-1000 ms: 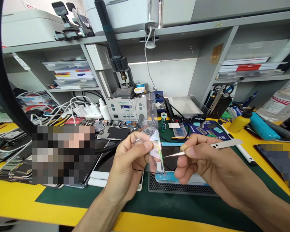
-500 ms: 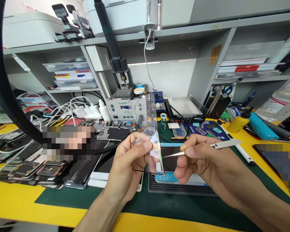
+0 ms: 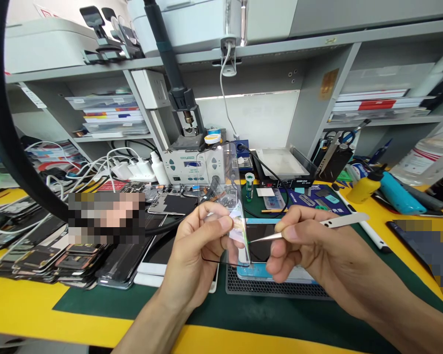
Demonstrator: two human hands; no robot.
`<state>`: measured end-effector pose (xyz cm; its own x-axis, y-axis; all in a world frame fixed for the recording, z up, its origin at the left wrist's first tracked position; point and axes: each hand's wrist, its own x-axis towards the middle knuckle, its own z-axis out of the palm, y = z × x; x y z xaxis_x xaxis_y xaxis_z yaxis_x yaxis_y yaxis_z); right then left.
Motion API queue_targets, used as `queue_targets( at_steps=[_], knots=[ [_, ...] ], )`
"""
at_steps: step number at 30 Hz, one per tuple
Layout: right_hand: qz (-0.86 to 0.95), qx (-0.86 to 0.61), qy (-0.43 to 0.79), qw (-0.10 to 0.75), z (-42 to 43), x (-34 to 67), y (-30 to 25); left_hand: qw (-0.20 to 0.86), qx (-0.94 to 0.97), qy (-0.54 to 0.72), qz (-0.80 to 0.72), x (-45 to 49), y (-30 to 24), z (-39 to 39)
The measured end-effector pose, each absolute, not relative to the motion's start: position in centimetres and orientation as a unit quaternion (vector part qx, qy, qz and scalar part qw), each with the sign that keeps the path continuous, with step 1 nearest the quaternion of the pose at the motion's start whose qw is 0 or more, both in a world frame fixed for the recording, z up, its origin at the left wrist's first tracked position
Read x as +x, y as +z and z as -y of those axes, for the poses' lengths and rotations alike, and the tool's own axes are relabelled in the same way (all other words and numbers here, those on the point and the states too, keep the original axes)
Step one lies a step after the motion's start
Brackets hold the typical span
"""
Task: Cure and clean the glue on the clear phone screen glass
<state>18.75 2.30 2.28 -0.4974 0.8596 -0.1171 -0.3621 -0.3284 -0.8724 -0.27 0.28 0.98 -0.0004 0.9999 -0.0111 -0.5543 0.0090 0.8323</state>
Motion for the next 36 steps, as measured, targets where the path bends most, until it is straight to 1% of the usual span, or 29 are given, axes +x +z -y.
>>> queue_targets(
  at_steps=[36],
  knots=[
    [0.423, -0.278, 0.762, 0.404, -2.36, 18.88, 2.11, 0.626, 0.331, 0.624, -0.33, -0.33, 0.88, -0.29]
  ],
)
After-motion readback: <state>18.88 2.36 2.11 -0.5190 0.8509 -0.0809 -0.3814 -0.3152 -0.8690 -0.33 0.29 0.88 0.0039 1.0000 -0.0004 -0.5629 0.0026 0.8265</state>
